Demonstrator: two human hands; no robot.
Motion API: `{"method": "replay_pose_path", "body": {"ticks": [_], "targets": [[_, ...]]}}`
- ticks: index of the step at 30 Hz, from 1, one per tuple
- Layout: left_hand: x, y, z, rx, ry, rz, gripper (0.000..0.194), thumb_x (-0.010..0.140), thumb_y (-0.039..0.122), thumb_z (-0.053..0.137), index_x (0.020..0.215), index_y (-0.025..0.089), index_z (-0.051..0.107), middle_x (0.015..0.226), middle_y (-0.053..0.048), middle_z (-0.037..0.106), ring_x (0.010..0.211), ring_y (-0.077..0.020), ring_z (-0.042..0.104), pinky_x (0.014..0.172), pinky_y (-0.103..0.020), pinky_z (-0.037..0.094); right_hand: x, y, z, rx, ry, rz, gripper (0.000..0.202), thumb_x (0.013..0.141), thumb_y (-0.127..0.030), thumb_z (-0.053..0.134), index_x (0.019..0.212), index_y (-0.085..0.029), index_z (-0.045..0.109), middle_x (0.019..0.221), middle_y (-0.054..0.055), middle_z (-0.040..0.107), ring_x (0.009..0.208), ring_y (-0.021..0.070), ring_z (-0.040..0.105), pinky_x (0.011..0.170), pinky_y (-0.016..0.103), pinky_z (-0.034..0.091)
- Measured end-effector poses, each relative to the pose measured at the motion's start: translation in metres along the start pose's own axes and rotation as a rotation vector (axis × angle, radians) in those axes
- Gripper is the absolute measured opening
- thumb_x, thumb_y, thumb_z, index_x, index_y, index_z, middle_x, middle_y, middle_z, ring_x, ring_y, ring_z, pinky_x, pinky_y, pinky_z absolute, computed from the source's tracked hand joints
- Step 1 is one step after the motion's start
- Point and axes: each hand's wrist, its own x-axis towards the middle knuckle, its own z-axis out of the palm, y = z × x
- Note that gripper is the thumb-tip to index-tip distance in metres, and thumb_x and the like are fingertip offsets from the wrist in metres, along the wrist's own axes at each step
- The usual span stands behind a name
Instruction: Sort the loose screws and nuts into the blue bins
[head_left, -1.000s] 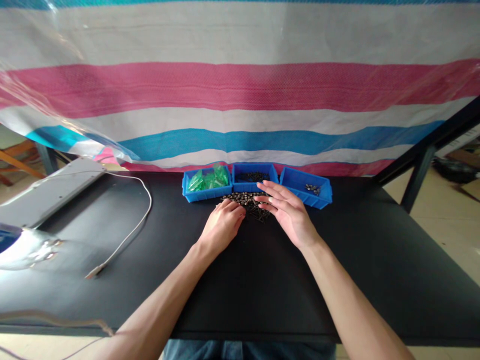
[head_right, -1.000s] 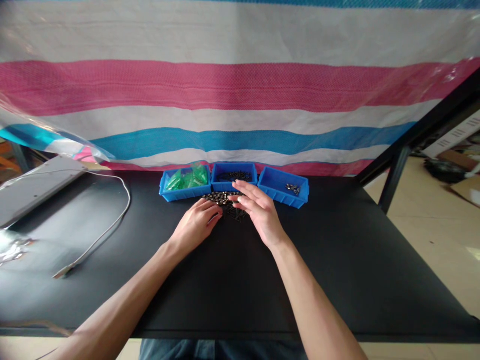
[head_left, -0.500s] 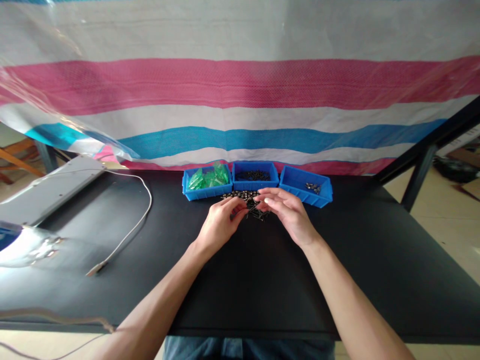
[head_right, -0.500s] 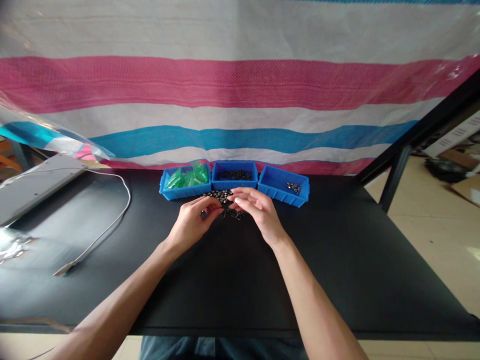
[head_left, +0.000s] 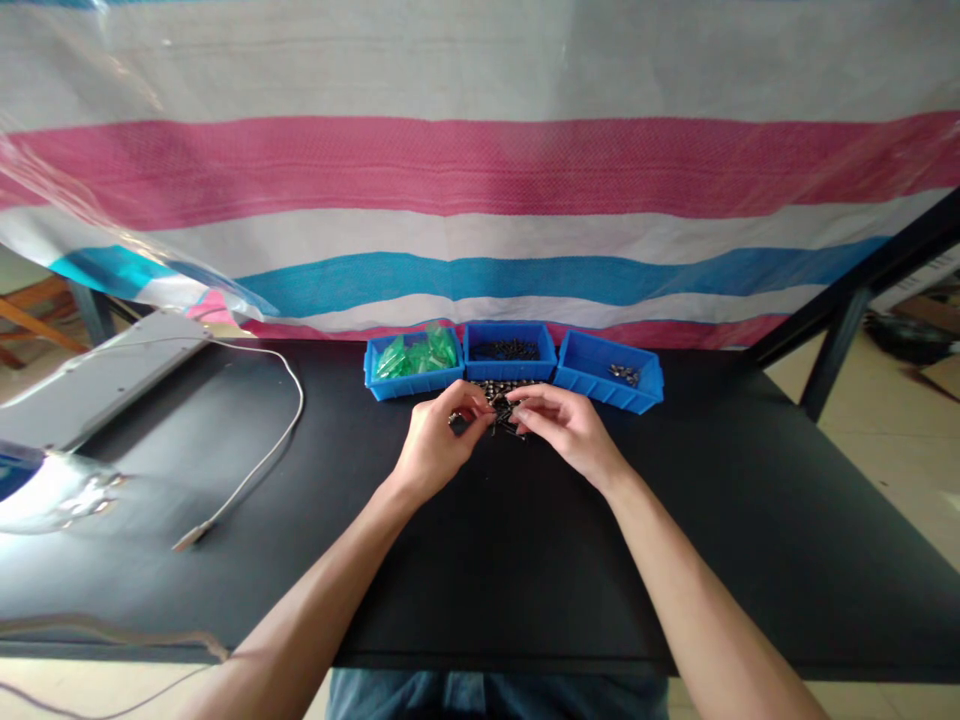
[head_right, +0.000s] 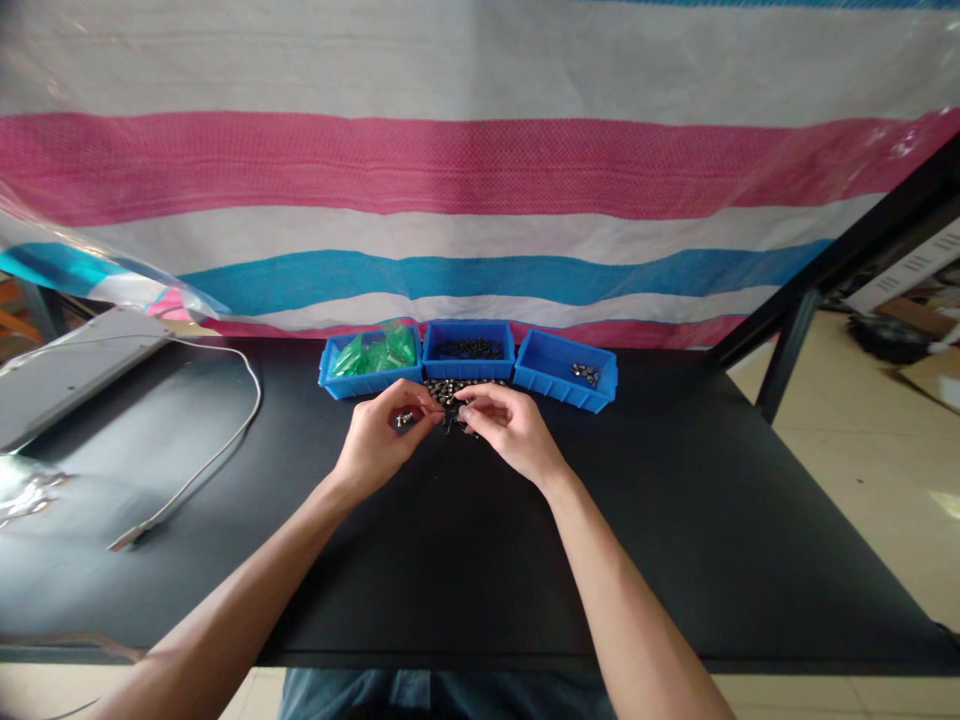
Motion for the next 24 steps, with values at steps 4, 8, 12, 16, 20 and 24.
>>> {"method": "replay_pose_path", "body": {"ticks": [4,8,12,16,20,24], "targets": [[0.0,0.002,-0.001,0.016,0.02,0.011,0.015,0.085,0.019,0.072,0.09,0.021,0.058,0.087,0.001,0.073,0.077,-0.0146,0.072,0.071,-0.023,0.054,0.0,0.002,0.001,0.052,-0.025,0.028,0.029,0.077,-0.04,0.081,0.095,-0.018,0.076,0.087,0.006,0.078,0.075,0.0215,0.074,0.076,0.037,0.06],[0.0,0.003,-0.002,-0.004,-0.004,0.014,0.016,0.086,0.02,0.073,0.092,0.021,0.058,0.085,0.001,0.073,0.077,-0.0151,0.073,0.071,-0.024,0.054,-0.001,-0.001,0.001,0.123,-0.056,0.059,0.03,0.077,-0.041,0.082,0.095,-0.017,0.076,0.084,0.007,0.078,0.076,0.0226,0.075,0.076,0.037,0.06],[-0.001,0.006,-0.002,-0.003,-0.049,0.017,0.016,0.086,0.021,0.072,0.093,0.02,0.058,0.085,0.001,0.073,0.076,-0.0143,0.071,0.071,-0.023,0.053,-0.001,-0.004,0.002,0.168,-0.077,0.07,0.029,0.073,-0.039,0.085,0.091,-0.017,0.078,0.081,0.006,0.077,0.072,0.0204,0.074,0.072,0.035,0.059],[-0.001,0.009,-0.003,0.124,-0.085,0.055,0.008,0.091,0.023,0.068,0.092,0.019,0.061,0.079,0.001,0.071,0.07,-0.0131,0.066,0.067,-0.023,0.052,0.0,-0.004,-0.001,0.137,-0.025,0.079,0.025,0.072,-0.037,0.086,0.085,-0.017,0.08,0.075,0.004,0.075,0.064,0.0171,0.069,0.068,0.033,0.058],[-0.001,0.001,-0.003,0.336,-0.171,0.131,0.009,0.095,0.023,0.062,0.1,0.018,0.067,0.092,-0.005,0.072,0.086,-0.0188,0.068,0.081,-0.031,0.055,0.0,-0.004,-0.001,0.254,0.055,0.043,0.034,0.072,-0.033,0.087,0.103,-0.023,0.079,0.1,0.007,0.079,0.087,0.0224,0.074,0.087,0.04,0.058],[-0.003,-0.013,0.0,0.481,-0.256,0.231,0.016,0.094,0.019,0.063,0.107,0.016,0.071,0.114,-0.01,0.072,0.103,-0.0243,0.065,0.094,-0.038,0.055,-0.001,-0.006,0.003,0.395,0.072,-0.051,0.065,0.079,-0.027,0.082,0.138,-0.039,0.059,0.143,0.003,0.061,0.128,0.0253,0.061,0.112,0.047,0.045]]}}
